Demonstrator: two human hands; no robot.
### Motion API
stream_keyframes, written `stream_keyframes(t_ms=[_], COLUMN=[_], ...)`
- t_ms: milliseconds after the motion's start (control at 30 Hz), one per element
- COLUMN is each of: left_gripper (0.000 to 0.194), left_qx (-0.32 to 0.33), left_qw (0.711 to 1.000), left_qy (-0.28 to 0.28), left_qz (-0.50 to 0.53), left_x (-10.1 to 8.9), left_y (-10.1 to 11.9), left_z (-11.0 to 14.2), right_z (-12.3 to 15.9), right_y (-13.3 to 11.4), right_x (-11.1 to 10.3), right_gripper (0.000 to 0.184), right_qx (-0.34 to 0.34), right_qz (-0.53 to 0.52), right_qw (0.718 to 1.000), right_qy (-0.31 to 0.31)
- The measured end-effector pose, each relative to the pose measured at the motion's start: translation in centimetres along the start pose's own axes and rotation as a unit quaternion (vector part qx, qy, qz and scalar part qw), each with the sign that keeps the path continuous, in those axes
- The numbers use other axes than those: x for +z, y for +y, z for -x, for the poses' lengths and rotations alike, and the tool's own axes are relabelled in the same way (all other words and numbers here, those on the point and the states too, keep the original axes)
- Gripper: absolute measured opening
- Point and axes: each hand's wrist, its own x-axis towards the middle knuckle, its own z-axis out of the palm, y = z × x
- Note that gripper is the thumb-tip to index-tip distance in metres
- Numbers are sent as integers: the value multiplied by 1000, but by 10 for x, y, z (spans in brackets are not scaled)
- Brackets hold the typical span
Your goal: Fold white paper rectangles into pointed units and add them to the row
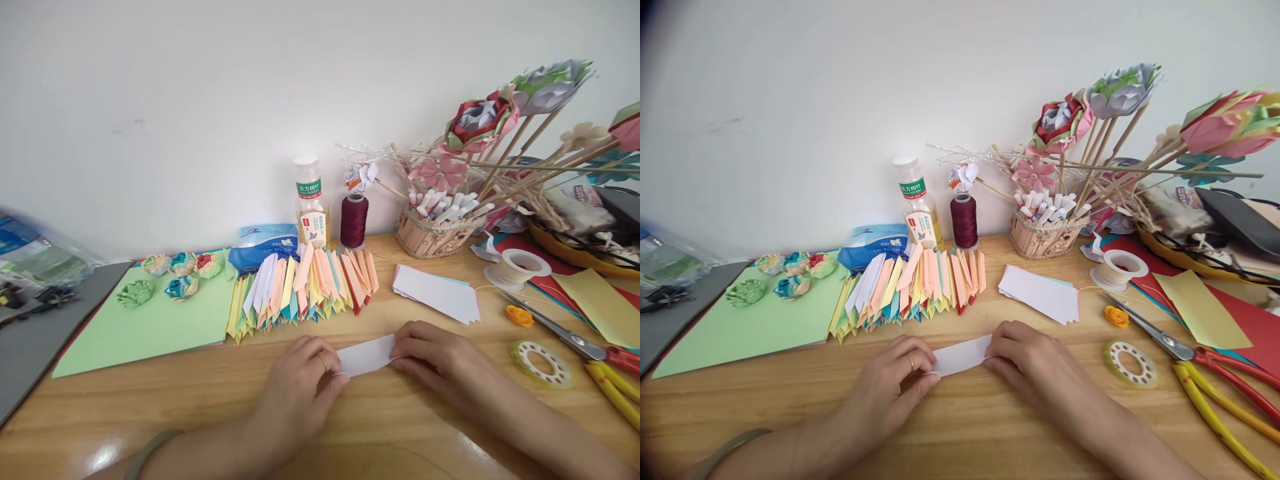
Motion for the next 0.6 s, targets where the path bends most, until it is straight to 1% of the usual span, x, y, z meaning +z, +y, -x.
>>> stream_keyframes(t_ms=[133,267,367,467,600], left_gripper=[15,7,7,6,7], left_qx=[-56,-120,-158,-174,-164], left_qw=[998,992,987,984,985], left_qy=[-21,-23,-37,-40,-50], left_qz=[4,9,20,12,-30], left_x=[-1,-1,0,1,3], left_y=[3,4,2,0,1], left_z=[-4,-9,-13,-16,-19], right_z=[-3,-7,-8,-9,-7], right_y=[2,2,3,5,7], right_x=[9,14,17,20,24], right_gripper=[26,18,15,13,7], right_qx=[40,117,156,163,143], right_qz=[-21,-22,-18,-16,3], right_qw=[999,992,987,986,987], right_qy=[18,32,35,43,66])
